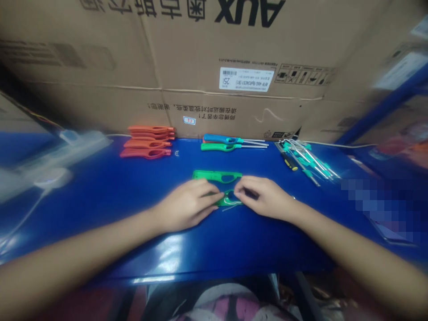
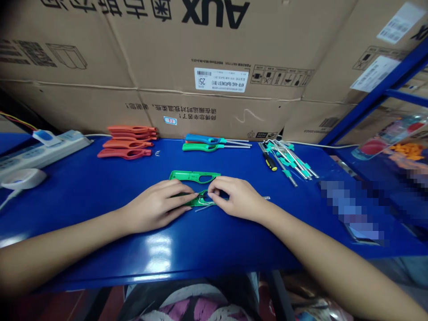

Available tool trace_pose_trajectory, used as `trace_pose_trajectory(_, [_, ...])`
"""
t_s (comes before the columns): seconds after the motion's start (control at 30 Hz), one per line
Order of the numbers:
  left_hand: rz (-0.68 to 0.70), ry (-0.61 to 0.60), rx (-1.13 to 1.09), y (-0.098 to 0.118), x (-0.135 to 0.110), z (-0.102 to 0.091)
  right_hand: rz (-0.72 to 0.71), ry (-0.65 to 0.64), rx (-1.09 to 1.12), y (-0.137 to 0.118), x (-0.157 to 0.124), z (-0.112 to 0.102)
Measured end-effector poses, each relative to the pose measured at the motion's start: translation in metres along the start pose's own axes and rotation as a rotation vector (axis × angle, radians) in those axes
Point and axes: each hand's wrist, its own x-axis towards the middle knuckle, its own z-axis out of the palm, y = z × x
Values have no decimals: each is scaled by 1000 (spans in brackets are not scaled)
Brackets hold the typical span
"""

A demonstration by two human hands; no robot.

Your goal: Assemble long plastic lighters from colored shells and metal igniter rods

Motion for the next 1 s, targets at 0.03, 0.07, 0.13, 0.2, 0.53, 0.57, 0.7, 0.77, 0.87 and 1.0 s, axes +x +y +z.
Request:
trace_pose_trajectory(0.03, [6,17,-1,1,0,0,-3,16,6,0,0,0])
trace_pose_trajectory(0.07, [12,33,-4,1,0,0,-11,32,13,1,0,0])
trace_pose_trajectory(0.13, [26,66,-13,1,1,1,-31,60,23,1,-1,-1])
trace_pose_trajectory(0.2, [36,97,-19,2,1,1,-43,60,5,0,-1,0])
trace_pose_trajectory(0.53, [64,157,-68,4,1,6,-93,17,-212,-3,-1,6])
trace_pose_trajectory(0.57, [65,163,-77,4,1,6,-106,27,-234,-3,-1,8])
trace_pose_trajectory(0.7, [64,147,-89,3,1,7,-138,58,-289,-2,-1,11])
trace_pose_trajectory(0.77, [58,128,-72,3,2,6,-120,55,-258,-2,-1,10])
trace_pose_trajectory(0.87, [43,104,-40,3,3,3,-61,67,-200,-4,-2,4])
trace_pose_trajectory(1.0, [-6,76,-30,3,4,0,-73,-19,-177,-5,-5,-4])
